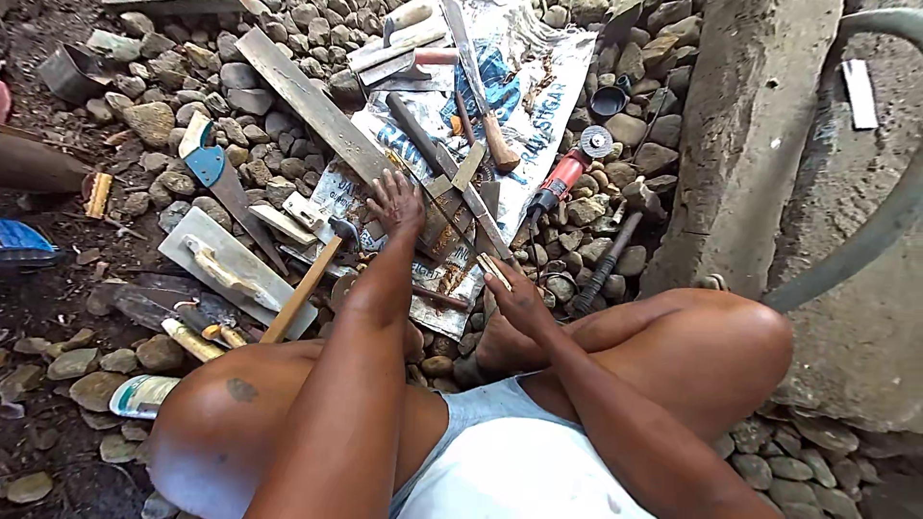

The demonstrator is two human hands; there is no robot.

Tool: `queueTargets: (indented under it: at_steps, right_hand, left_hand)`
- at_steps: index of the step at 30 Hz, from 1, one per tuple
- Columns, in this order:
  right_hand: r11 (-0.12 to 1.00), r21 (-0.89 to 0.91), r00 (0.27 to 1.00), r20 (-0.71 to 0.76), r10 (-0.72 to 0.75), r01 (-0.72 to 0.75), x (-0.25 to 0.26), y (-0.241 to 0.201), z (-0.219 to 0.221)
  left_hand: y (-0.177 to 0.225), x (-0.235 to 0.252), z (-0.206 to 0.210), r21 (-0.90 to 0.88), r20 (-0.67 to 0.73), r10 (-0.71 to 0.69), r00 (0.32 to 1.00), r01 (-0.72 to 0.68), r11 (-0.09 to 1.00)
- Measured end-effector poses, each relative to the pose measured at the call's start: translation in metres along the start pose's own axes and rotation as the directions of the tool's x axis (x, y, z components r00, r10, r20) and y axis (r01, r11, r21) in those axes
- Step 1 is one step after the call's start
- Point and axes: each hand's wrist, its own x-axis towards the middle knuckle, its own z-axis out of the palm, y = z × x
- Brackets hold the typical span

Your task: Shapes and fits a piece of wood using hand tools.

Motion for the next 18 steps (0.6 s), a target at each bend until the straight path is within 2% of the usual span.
queueTargets:
  at_steps: [6,10,14,18]
  right_hand:
    - [1.0,-0.026,1.0,0.02,-0.002,0.002,0.005,0.005,-0.009]
    - [0.999,-0.039,1.0,0.019,-0.006,0.006,0.01,-0.002,-0.009]
    - [0.999,-0.028,0.999,-0.008,-0.043,0.043,0.036,-0.016,0.002]
    - [1.0,-0.003,0.999,-0.03,-0.031,0.03,0.054,-0.023,0.013]
  left_hand:
    - [-0.003,0.001,0.02,0.08,-0.084,0.03,0.996,-0.023,0.996]
    - [-0.003,0.002,0.021,0.093,-0.076,0.036,0.996,-0.029,0.995]
    - [-0.005,0.002,0.025,0.106,-0.079,0.069,0.994,-0.061,0.993]
    - [-0.003,0.001,0.022,0.097,-0.071,0.042,0.997,-0.035,0.995]
